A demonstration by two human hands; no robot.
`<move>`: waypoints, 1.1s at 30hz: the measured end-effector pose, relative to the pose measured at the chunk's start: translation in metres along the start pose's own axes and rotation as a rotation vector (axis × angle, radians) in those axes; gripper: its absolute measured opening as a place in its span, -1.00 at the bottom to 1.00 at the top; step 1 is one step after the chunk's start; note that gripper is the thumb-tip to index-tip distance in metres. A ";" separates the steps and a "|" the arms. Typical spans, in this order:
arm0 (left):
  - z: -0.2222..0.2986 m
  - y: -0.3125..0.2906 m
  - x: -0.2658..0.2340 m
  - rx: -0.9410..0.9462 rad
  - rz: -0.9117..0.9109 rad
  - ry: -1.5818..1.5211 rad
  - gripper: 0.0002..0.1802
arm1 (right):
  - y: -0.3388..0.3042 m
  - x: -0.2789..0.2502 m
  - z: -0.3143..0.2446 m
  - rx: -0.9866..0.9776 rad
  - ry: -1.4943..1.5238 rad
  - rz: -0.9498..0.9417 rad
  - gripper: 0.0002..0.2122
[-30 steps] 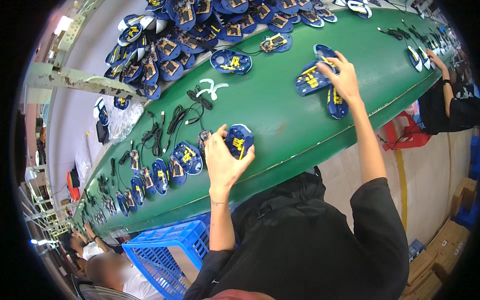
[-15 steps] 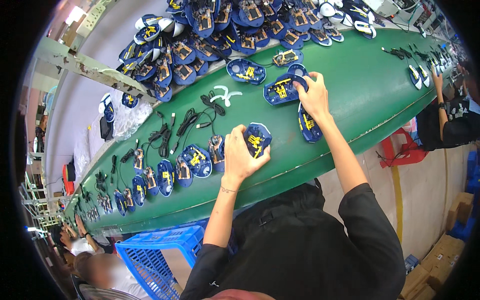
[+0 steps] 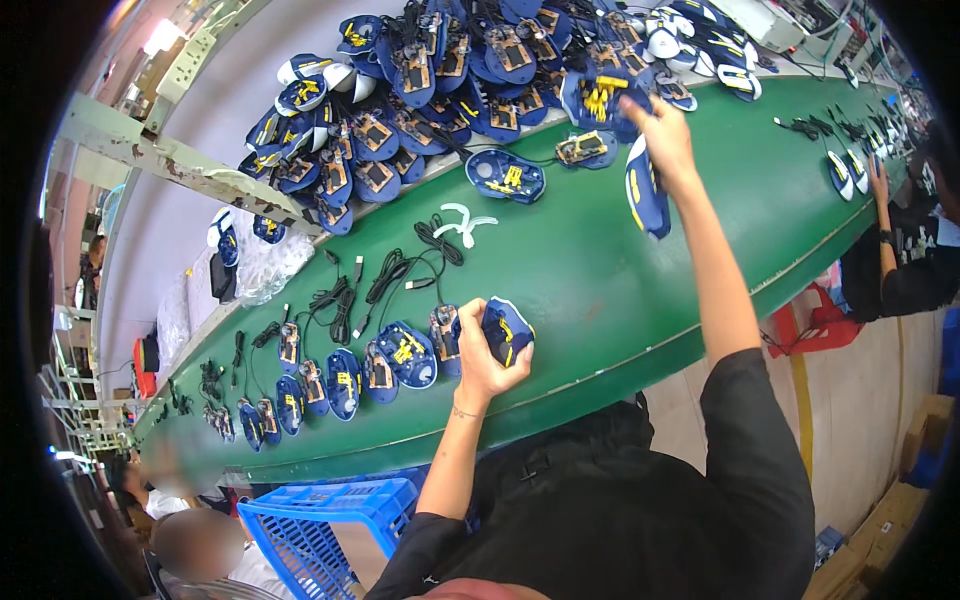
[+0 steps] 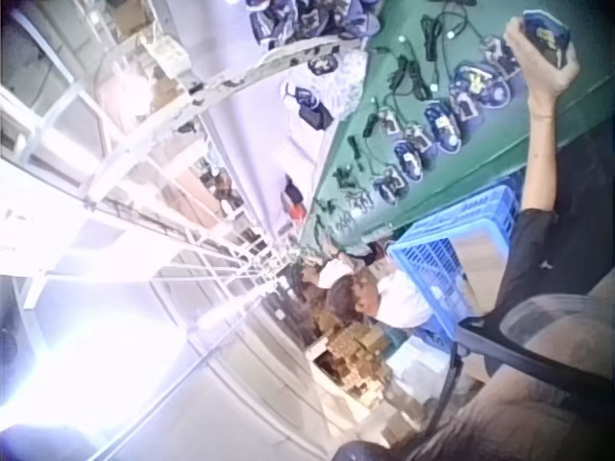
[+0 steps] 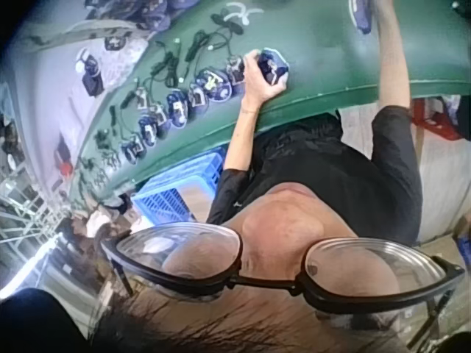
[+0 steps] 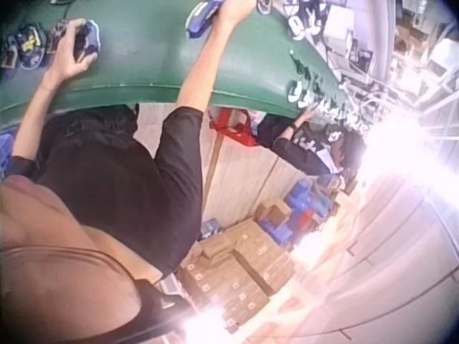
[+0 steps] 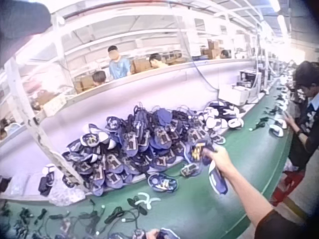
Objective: The person assembles computer mice along a conveyor line by placing circuit boards and plastic strips into mouse bases, attaching the top covers, and sorting the components along the belt.
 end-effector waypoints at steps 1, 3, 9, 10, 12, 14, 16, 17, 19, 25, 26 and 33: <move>-0.003 -0.003 0.001 -0.009 0.009 0.008 -0.21 | 0.019 0.003 -0.010 -0.033 -0.050 -0.007 -0.70; -0.011 -0.008 0.007 -0.121 -0.018 -0.204 -0.16 | 0.064 0.003 -0.025 -0.082 -0.159 0.055 -0.66; 0.004 -0.004 -0.009 0.018 -0.028 -0.269 -0.16 | 0.103 0.079 -0.091 -0.223 -0.109 -0.102 -0.63; -0.003 -0.005 -0.011 -0.002 -0.011 -0.329 -0.15 | 0.093 0.109 -0.103 -0.234 -0.114 -0.155 -0.65; -0.009 -0.001 -0.020 -0.004 0.032 -0.509 -0.14 | 0.079 0.166 -0.119 -0.275 -0.078 -0.299 -0.64; 0.004 0.020 -0.036 0.051 0.138 -0.771 -0.16 | 0.072 0.216 -0.131 -0.351 -0.133 -0.388 -0.65; 0.007 0.068 -0.076 0.205 0.238 -0.653 -0.10 | 0.063 0.274 -0.161 -0.671 -0.282 -0.370 -0.68; 0.018 0.098 -0.111 0.210 0.375 -0.492 -0.15 | 0.062 0.308 -0.186 -0.906 -0.398 -0.305 -0.69; 0.038 0.179 -0.169 0.263 0.577 -0.443 -0.35 | 0.084 0.371 -0.211 -0.943 -0.352 -0.376 -0.72; -0.008 0.338 -0.285 0.235 0.918 0.540 -0.22 | 0.131 0.519 -0.206 -1.006 -0.578 -0.331 -0.71; -0.021 0.347 -0.296 0.227 0.913 0.554 -0.22 | 0.123 0.528 -0.201 -0.936 -0.466 -0.301 -0.70; -0.099 0.406 -0.298 -0.100 0.916 0.636 -0.02 | 0.172 0.546 -0.187 -0.874 -0.686 -0.665 -0.60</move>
Point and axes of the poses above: each hand's wrist, its own y-axis towards the middle knuckle, its own x-axis out of the palm, z = x × y, the point moved 5 cm from there along y, towards the middle knuckle, and after that the axes turned 6 degrees about -x, right-handed, at the moved point
